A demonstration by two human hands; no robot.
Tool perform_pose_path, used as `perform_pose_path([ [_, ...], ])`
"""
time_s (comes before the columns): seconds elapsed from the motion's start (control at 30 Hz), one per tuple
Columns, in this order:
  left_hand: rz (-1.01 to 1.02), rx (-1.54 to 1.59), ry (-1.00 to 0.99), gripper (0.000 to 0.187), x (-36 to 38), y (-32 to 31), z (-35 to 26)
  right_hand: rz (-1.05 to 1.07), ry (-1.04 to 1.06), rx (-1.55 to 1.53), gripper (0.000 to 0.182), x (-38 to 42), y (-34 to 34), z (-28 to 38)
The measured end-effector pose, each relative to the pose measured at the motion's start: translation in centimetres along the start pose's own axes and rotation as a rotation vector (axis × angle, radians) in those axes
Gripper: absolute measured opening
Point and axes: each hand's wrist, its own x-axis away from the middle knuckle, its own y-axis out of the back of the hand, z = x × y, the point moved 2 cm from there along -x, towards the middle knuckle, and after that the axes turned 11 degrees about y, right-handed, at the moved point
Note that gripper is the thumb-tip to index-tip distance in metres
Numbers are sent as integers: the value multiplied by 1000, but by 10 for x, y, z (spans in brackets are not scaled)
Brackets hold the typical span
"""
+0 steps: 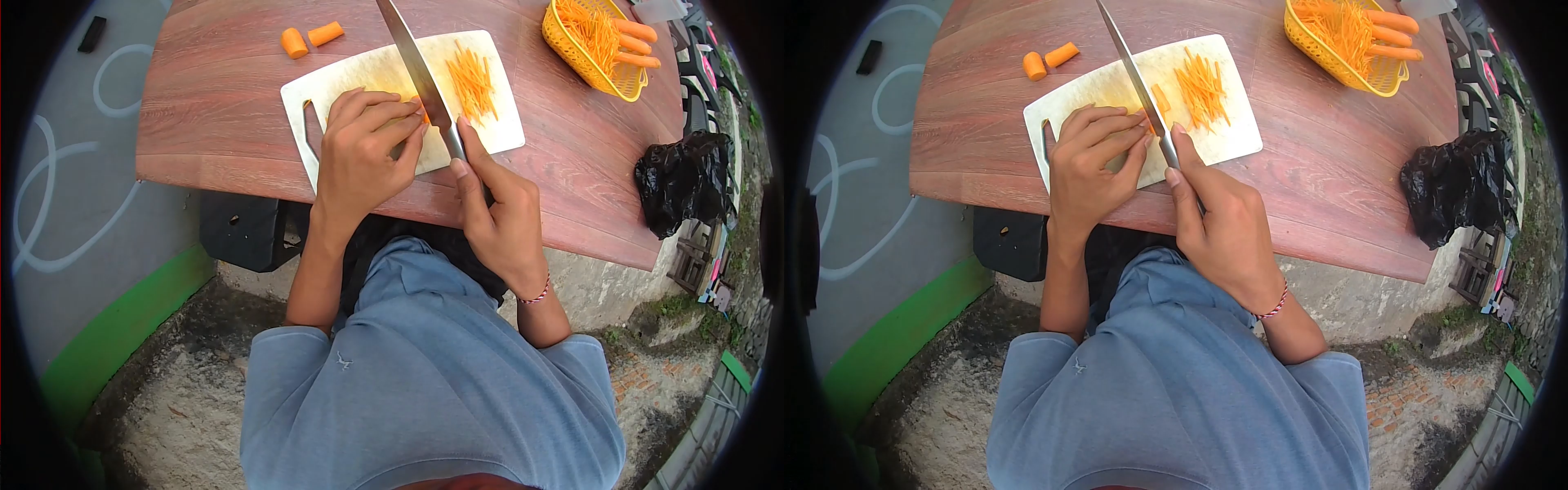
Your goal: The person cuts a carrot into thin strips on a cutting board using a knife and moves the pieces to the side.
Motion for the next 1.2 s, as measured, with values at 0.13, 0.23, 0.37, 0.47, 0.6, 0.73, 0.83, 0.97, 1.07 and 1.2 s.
perform_pose_path([
  [0.13,-7,5,3,14,1,0,0,-5,-16,-6,45,4,-2,1],
  [0.23,3,1,2,17,0,2,-2,-19,45,27,45,8,-3,2],
  [0.37,14,-20,-6,19,0,2,-2,4,69,117,50,13,-6,4],
  [0.47,11,-35,-9,17,-1,3,-3,15,88,207,53,17,-12,8],
  [0.6,10,-40,-19,16,-1,3,-3,40,92,341,56,20,-20,9],
  [0.73,14,-45,-24,15,-1,3,-3,60,72,376,57,17,-27,8],
  [0.83,18,-31,-12,15,0,1,-2,27,152,404,56,3,-31,-1],
  [0.97,9,-7,-2,16,0,1,-1,-15,128,247,49,-25,-25,-11],
  [1.07,-2,5,8,15,2,-1,1,-22,66,156,44,-30,-14,-9],
  [1.2,-3,-14,0,15,1,0,0,-43,9,65,43,-20,-4,-7],
])
